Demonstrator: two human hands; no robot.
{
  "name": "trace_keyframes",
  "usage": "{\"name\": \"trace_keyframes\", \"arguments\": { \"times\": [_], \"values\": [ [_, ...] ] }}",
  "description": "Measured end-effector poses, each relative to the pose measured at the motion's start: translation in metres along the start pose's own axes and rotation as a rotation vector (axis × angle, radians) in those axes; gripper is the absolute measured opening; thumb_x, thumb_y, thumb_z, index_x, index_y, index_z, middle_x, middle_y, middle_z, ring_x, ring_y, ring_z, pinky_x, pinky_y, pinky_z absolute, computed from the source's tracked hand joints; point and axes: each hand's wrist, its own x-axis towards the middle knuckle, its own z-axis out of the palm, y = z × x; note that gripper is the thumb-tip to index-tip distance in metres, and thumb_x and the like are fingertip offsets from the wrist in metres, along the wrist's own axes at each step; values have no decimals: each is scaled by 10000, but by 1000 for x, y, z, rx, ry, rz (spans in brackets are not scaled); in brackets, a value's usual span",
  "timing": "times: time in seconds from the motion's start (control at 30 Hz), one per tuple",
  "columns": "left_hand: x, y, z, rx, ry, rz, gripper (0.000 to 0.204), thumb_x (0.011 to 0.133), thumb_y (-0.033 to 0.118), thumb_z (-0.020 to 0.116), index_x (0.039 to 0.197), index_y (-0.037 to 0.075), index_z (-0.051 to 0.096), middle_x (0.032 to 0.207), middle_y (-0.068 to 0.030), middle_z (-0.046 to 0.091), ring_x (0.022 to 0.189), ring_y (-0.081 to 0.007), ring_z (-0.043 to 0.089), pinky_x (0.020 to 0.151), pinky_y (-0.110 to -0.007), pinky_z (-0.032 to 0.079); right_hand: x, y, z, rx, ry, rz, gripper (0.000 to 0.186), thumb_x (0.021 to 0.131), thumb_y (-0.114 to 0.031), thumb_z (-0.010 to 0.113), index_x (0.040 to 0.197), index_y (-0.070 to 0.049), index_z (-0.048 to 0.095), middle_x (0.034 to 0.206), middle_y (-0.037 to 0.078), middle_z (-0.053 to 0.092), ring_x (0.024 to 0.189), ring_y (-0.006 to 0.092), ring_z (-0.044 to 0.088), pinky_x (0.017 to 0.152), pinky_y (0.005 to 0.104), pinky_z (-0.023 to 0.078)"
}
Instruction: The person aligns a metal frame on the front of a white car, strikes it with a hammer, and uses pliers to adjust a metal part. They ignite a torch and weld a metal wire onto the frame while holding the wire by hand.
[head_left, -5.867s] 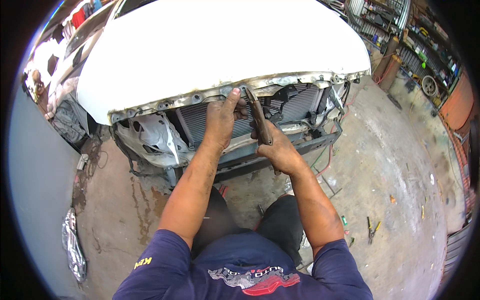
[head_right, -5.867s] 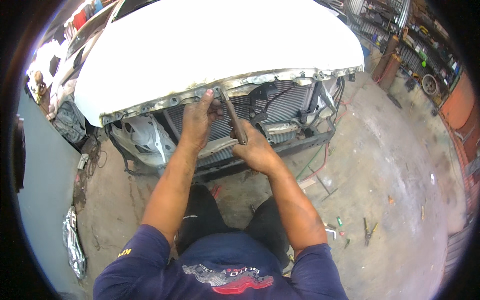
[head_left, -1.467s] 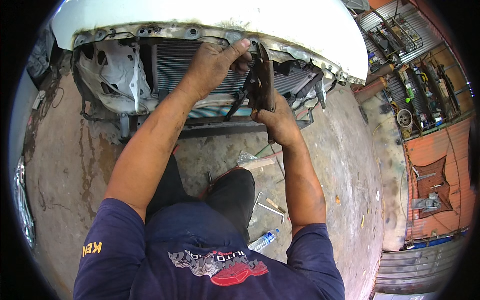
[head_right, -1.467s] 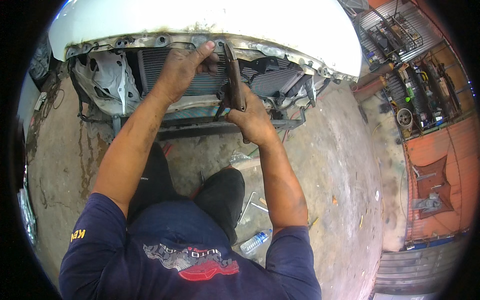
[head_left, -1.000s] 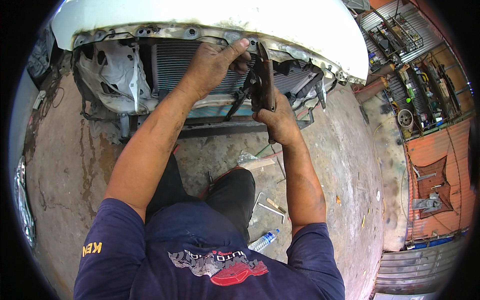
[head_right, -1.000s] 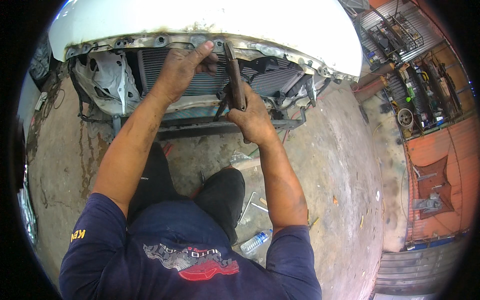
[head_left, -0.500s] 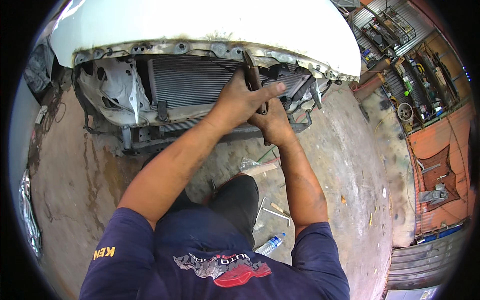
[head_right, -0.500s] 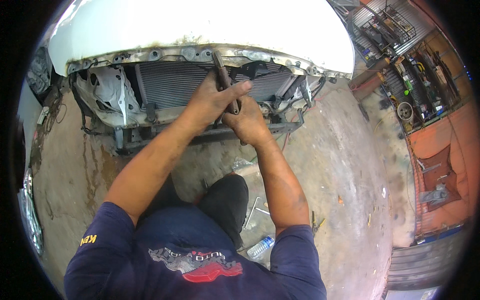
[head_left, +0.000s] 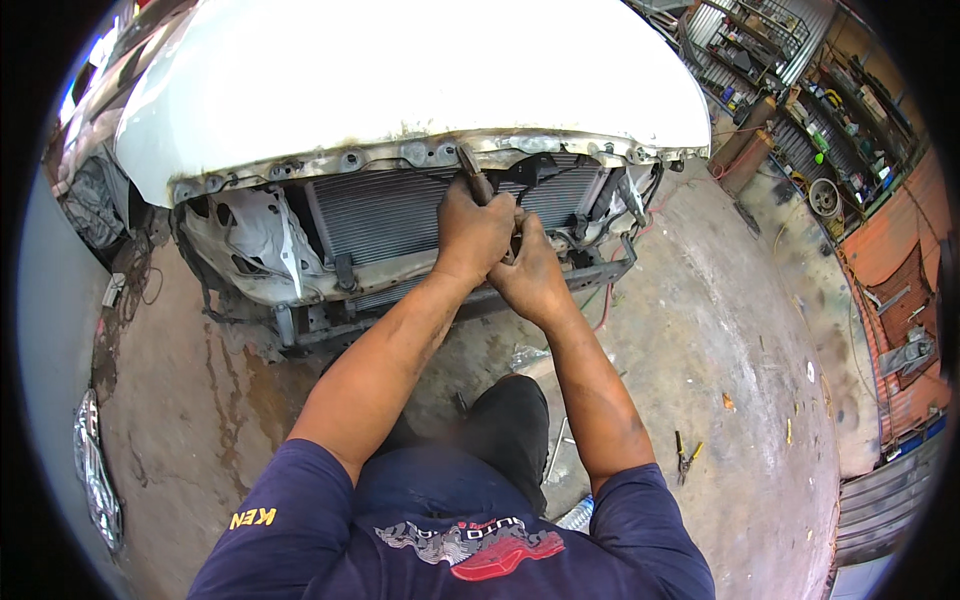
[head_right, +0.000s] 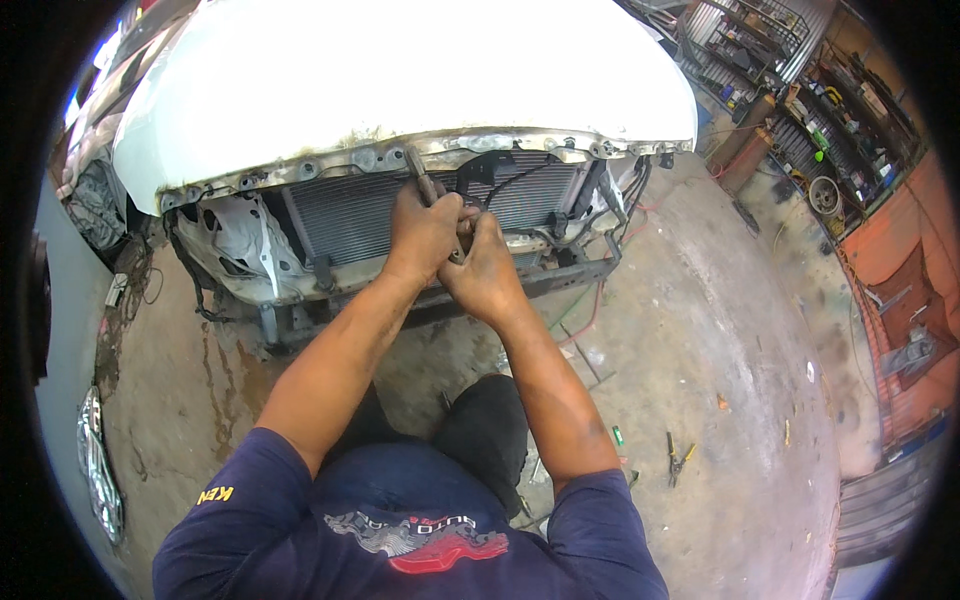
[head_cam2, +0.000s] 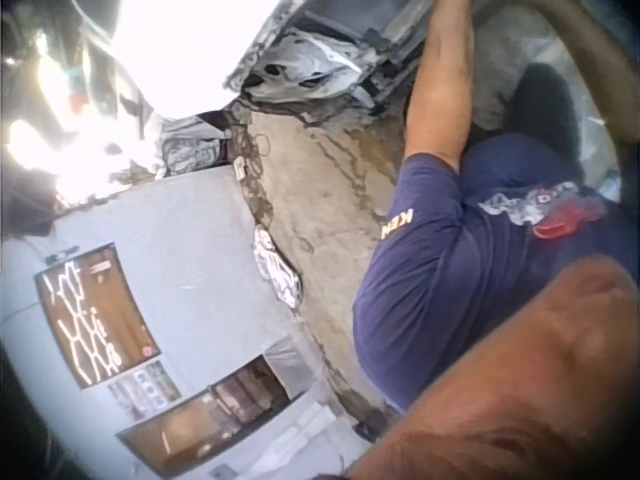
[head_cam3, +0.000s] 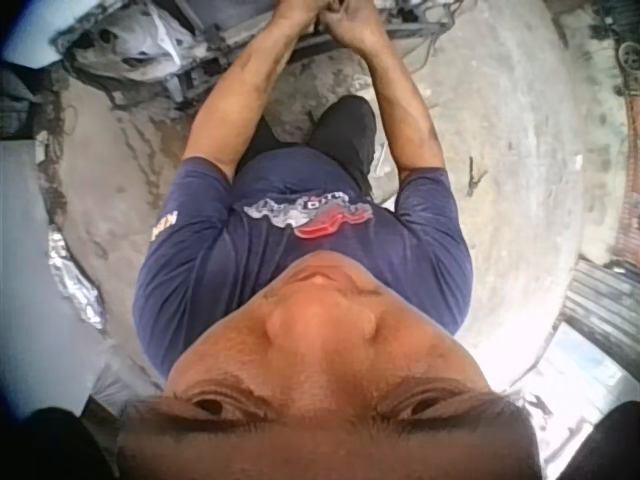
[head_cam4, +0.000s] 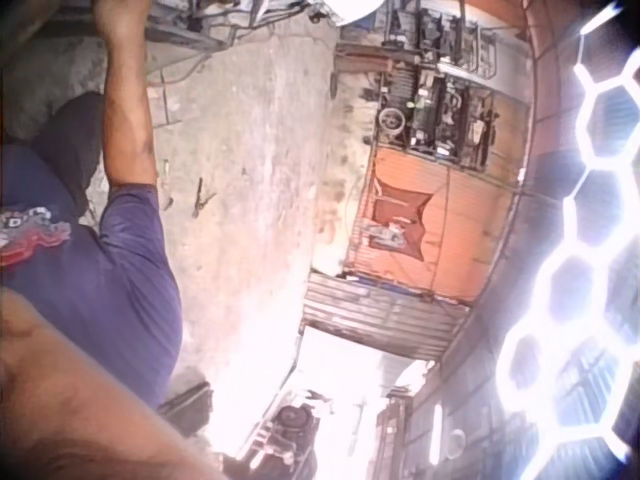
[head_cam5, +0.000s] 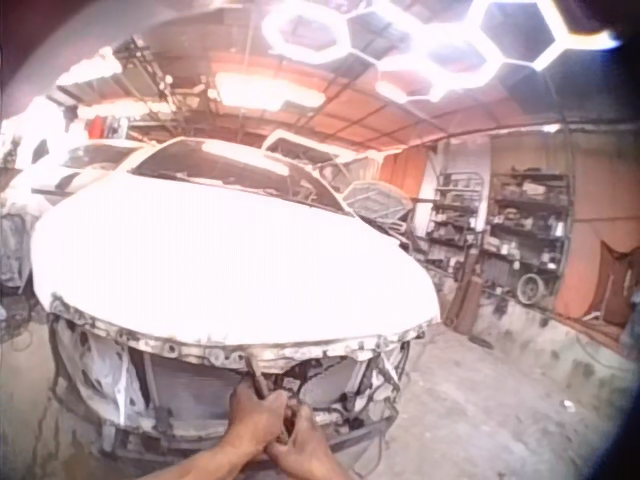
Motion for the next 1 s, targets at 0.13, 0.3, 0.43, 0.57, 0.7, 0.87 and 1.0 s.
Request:
{"name": "trace_keyframes", "arguments": {
  "times": [0.13,0.3,0.43,0.57,0.7,0.87,1.0],
  "values": [
    [-5,9,-2,55,-30,14,138,845,86,637,905,-23,577,739,-127,677,622,-227,675,598,-389,542,-34,24,-11,-123,-64,41,640,879,-224,797,1343,87,484,1318,247,579,1221,324,615,1032,411,500],
    [-4,7,-2,63,-4,57,108,855,72,628,895,-5,565,726,-104,639,635,-213,667,597,-381,534,-80,63,-39,122,-364,94,375,1071,-272,622,1270,45,620,1219,160,659,1120,252,659,957,390,544],
    [-10,15,0,13,-55,-15,71,880,53,598,889,23,534,784,-93,608,660,-207,659,619,-364,530,-79,54,-43,268,-354,166,359,1106,-286,554,1158,48,674,1010,94,706,977,218,683,891,361,549],
    [-6,10,-4,-3,-65,-1,62,882,44,587,878,34,525,774,-92,603,654,-202,655,628,-358,527,-71,38,-40,-48,-288,10,316,1047,-279,631,1084,29,687,878,153,695,851,334,677,802,423,538],
    [-4,7,-4,0,-46,11,69,899,44,595,891,36,527,788,-89,605,661,-197,657,637,-354,526,-79,18,-26,-415,-76,-107,268,987,-250,676,1025,15,678,954,231,688,956,457,653,837,517,508],
    [-3,2,-2,-56,-47,20,112,865,55,616,932,-1,548,764,-79,592,628,-197,642,589,-366,532,-69,27,-35,-75,-264,56,241,981,-233,669,970,7,670,961,228,684,978,459,641,866,543,494],
    [-6,5,-2,-43,-34,27,114,869,49,628,934,2,547,767,-78,596,631,-197,644,589,-368,534,-68,21,-36,-232,-260,65,228,969,-225,680,942,2,670,929,220,686,946,443,651,863,534,508]
  ]
}}
